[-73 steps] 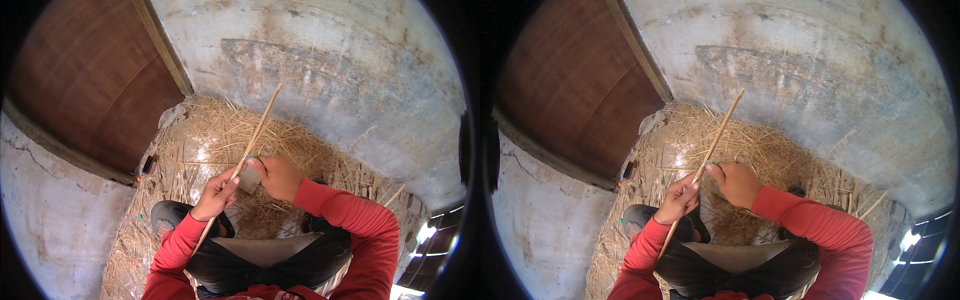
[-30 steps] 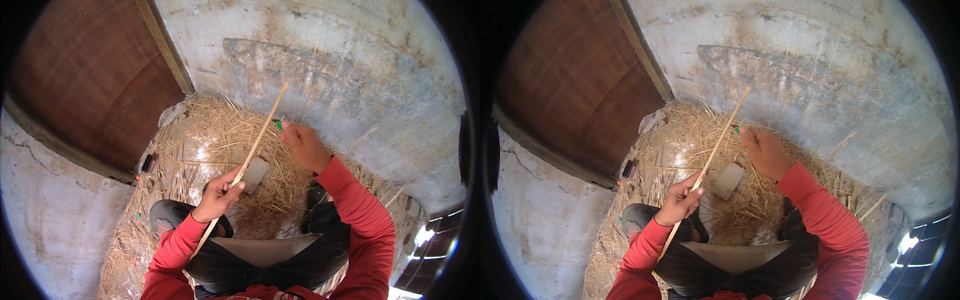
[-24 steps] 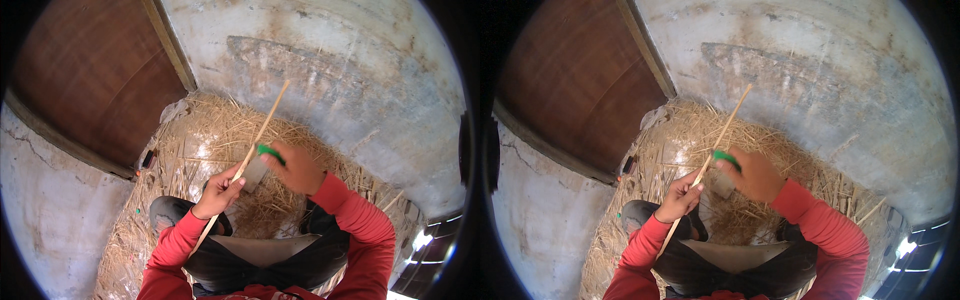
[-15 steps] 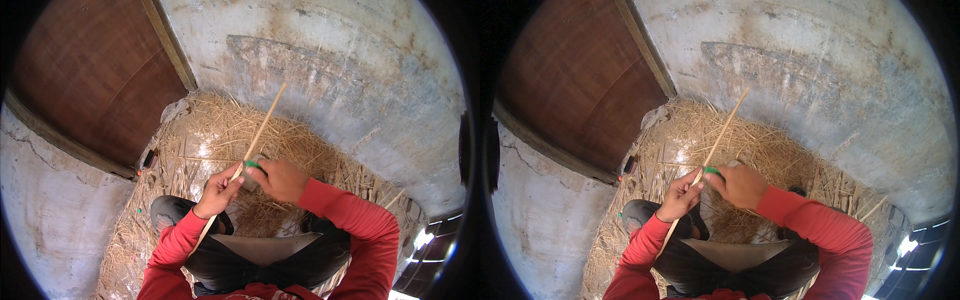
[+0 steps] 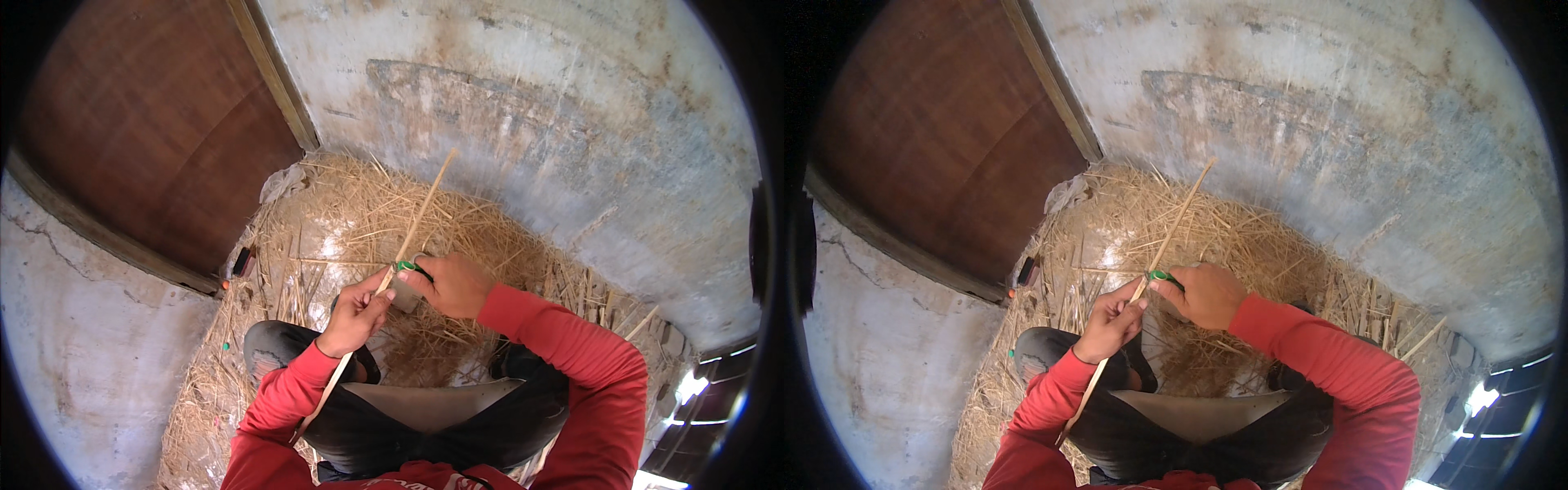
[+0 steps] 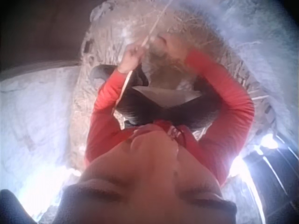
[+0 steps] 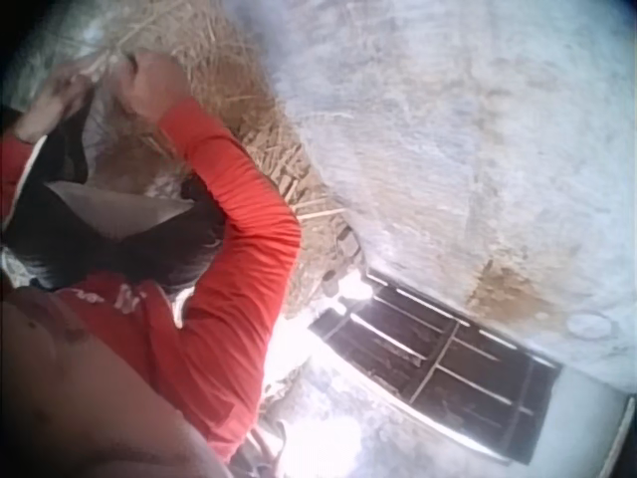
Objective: The person shaves the outer surface of a bamboo stick using a small green knife and occasionally a machete while sitting down.
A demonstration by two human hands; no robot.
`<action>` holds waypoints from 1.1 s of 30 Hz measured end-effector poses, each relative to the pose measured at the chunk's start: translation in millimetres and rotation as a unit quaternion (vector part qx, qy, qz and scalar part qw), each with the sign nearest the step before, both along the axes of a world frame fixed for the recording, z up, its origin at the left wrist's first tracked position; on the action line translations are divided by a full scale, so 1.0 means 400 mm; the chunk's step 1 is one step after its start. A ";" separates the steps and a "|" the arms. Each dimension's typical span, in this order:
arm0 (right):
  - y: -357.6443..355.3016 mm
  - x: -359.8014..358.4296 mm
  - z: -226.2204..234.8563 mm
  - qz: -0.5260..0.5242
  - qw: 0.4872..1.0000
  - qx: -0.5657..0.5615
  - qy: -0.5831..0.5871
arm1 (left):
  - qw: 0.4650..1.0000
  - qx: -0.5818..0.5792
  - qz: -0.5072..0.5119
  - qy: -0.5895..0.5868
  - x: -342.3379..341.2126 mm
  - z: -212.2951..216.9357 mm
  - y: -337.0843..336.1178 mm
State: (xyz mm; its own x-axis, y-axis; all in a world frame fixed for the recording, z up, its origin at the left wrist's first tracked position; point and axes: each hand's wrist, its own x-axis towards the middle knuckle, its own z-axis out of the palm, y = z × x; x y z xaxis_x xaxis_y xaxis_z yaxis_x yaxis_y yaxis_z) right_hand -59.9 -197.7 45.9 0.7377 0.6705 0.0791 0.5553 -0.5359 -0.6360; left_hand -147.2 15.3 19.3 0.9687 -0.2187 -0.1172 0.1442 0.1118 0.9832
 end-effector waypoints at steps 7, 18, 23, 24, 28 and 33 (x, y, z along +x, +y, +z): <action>-0.218 0.316 -0.045 -0.320 0.935 0.152 0.006 | 0.994 0.085 -0.033 -0.068 -0.061 -0.008 -0.012; -0.170 0.101 0.066 -0.173 0.981 0.080 -0.041 | 0.995 0.078 0.021 -0.061 -0.020 0.006 -0.009; -0.066 -0.032 0.036 -0.031 0.998 0.041 0.026 | 0.993 0.090 0.001 -0.074 -0.007 0.015 -0.030; -0.044 -0.050 0.028 -0.024 0.999 0.030 0.026 | 0.992 0.095 0.014 -0.076 -0.009 0.008 -0.031; -0.025 -0.038 0.020 -0.003 1.000 -0.002 -0.005 | 0.991 0.103 0.038 -0.075 -0.016 -0.010 -0.023; -0.011 0.004 -0.019 -0.048 0.998 -0.021 -0.033 | 0.981 0.158 0.045 -0.099 0.002 -0.008 0.001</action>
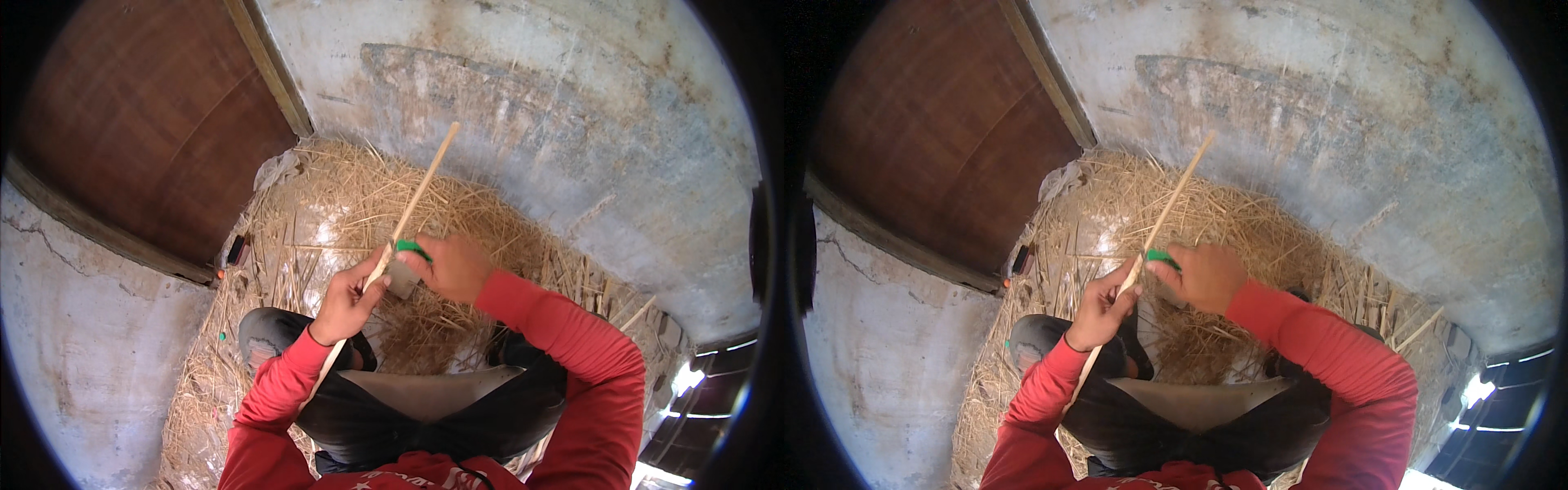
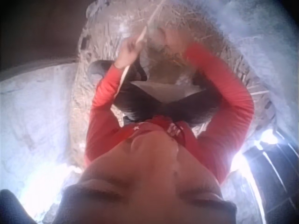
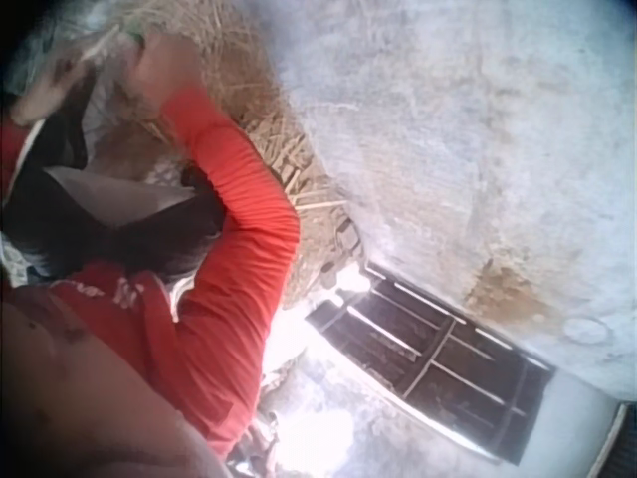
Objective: The person shaves the outer surface of a bamboo stick using a small green knife and occasionally a machete while sitting down.
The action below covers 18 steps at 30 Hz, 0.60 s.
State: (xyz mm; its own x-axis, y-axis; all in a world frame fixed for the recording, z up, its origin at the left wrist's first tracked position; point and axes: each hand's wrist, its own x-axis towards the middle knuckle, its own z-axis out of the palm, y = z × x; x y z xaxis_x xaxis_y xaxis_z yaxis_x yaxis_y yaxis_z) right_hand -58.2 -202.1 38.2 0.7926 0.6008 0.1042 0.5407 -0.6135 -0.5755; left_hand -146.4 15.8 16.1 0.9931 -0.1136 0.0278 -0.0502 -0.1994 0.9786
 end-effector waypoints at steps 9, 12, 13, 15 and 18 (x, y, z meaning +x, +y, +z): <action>-0.400 0.385 0.033 -0.393 0.885 0.138 -0.206 | 0.992 0.031 -0.051 -0.109 -0.093 -0.047 0.014; -0.342 0.280 0.057 -0.331 0.912 0.223 -0.091 | 0.999 -0.014 -0.022 -0.025 -0.079 -0.018 0.018; -0.323 0.261 0.083 -0.315 0.918 0.238 -0.043 | 0.999 -0.032 -0.022 -0.021 -0.073 -0.006 0.014; -0.274 0.219 0.111 -0.276 0.920 0.276 0.035 | 0.998 -0.062 -0.024 -0.006 -0.071 0.028 0.006; -0.187 0.160 0.116 -0.186 0.913 0.350 0.094 | 0.991 -0.117 -0.062 0.017 -0.063 0.059 0.007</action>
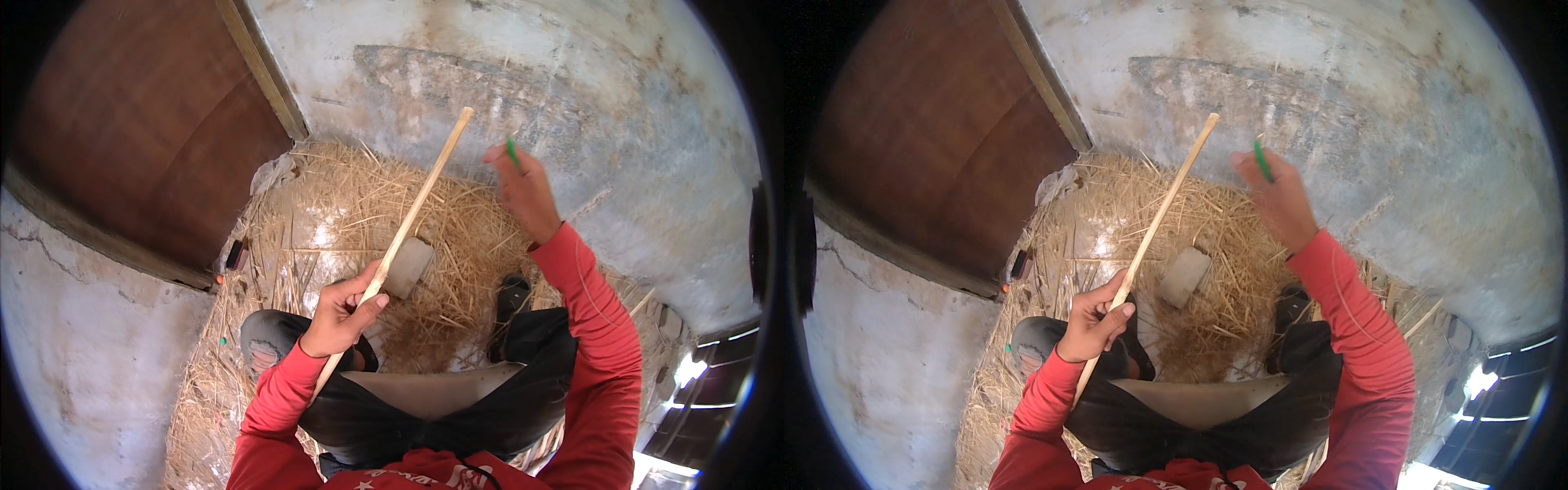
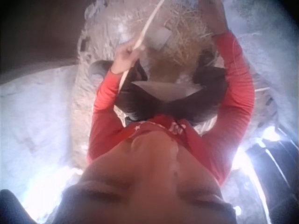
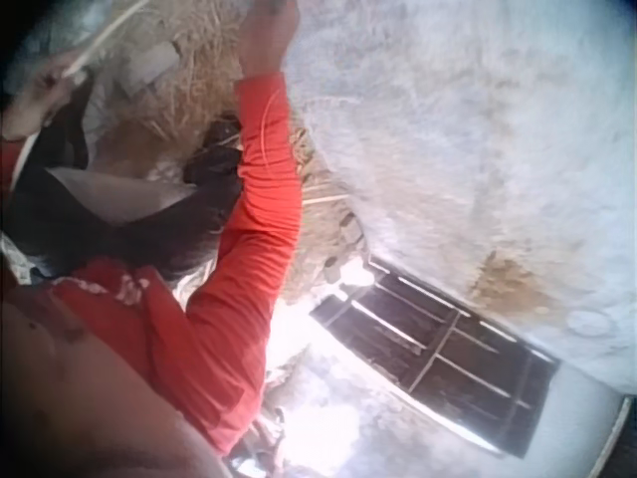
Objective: The person shaves the outer surface of a bamboo stick using a small green knife and occasionally a machete while sitting down.
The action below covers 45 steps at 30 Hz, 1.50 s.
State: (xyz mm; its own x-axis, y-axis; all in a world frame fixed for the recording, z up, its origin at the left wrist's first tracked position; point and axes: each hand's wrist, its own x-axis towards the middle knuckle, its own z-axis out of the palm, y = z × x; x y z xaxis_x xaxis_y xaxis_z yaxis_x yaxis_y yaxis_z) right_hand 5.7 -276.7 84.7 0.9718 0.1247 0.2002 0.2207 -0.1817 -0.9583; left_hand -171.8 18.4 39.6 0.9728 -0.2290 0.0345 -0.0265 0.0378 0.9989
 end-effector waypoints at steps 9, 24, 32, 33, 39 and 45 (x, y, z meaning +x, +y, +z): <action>0.073 -0.056 0.024 0.109 0.990 0.073 0.056 | 0.996 -0.046 -0.074 0.034 0.001 -0.021 -0.006; 0.049 -0.053 0.015 0.141 0.988 0.068 0.008 | 0.972 -0.172 -0.127 0.092 0.006 -0.030 -0.013; -0.059 0.110 -0.226 0.061 0.978 -0.201 0.000 | 0.922 -0.338 -0.110 0.154 0.018 -0.032 0.007; -0.091 0.138 -0.292 0.067 0.924 -0.372 -0.052 | 0.910 -0.365 -0.116 0.162 0.023 -0.031 0.012; -0.183 0.085 -0.627 0.409 0.509 -0.749 0.118 | 0.877 -0.432 -0.122 0.172 0.029 -0.057 0.041; -0.035 0.004 -0.466 0.326 0.615 -0.698 0.170 | 0.923 -0.334 -0.109 0.155 0.038 -0.037 0.018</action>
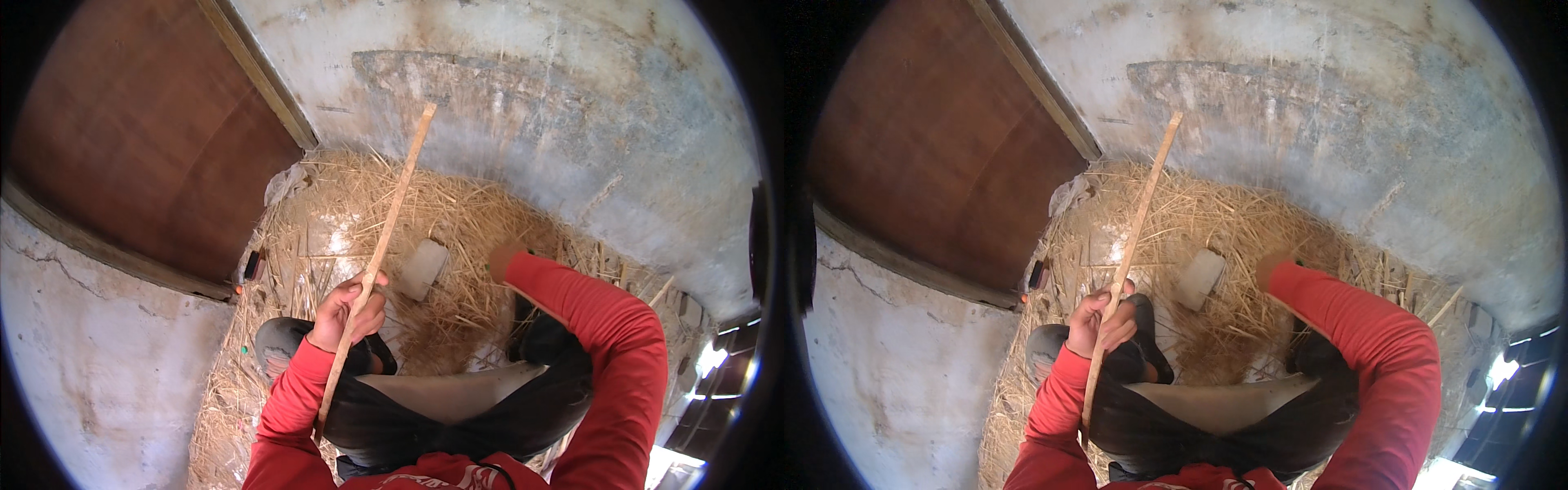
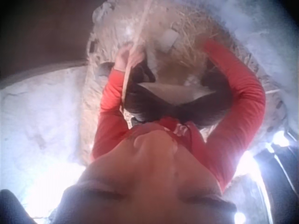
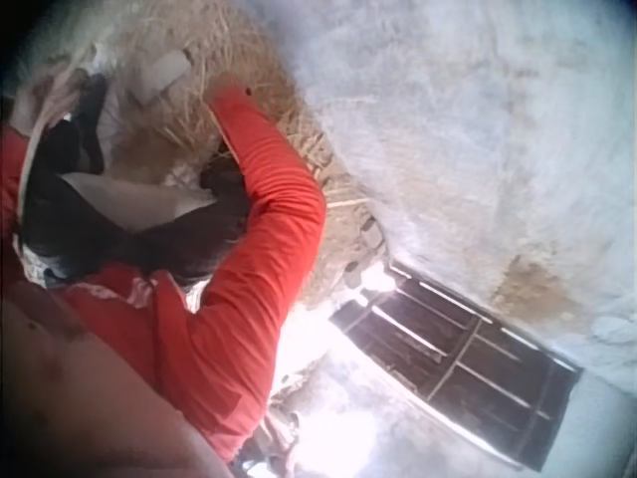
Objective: The person shaves the outer surface of a bamboo stick using a small green knife and occasionally a machete while sitting down.
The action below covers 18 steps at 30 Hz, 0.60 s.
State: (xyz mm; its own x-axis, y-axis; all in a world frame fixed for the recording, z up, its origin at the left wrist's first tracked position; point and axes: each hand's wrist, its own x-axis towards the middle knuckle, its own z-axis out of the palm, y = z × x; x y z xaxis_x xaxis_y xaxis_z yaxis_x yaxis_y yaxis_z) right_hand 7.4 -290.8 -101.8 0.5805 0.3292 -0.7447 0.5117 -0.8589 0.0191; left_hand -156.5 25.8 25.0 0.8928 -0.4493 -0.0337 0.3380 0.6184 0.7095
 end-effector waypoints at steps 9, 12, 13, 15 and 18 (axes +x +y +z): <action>0.105 0.030 0.280 -0.096 0.862 0.400 -0.297 | 0.984 0.153 0.089 -0.002 0.020 0.042 -0.019; 0.146 -0.016 0.434 -0.116 0.792 0.522 -0.295 | 0.971 0.204 0.120 -0.015 0.026 0.035 -0.012; 0.157 -0.034 0.449 -0.104 0.796 0.534 -0.265 | 0.969 0.212 0.122 -0.019 0.029 0.024 -0.013; 0.177 -0.082 0.459 -0.084 0.801 0.556 -0.205 | 0.965 0.226 0.126 -0.032 0.029 0.009 -0.019; 0.221 -0.156 0.458 -0.023 0.830 0.522 -0.196 | 0.963 0.235 0.122 -0.049 0.030 -0.008 -0.035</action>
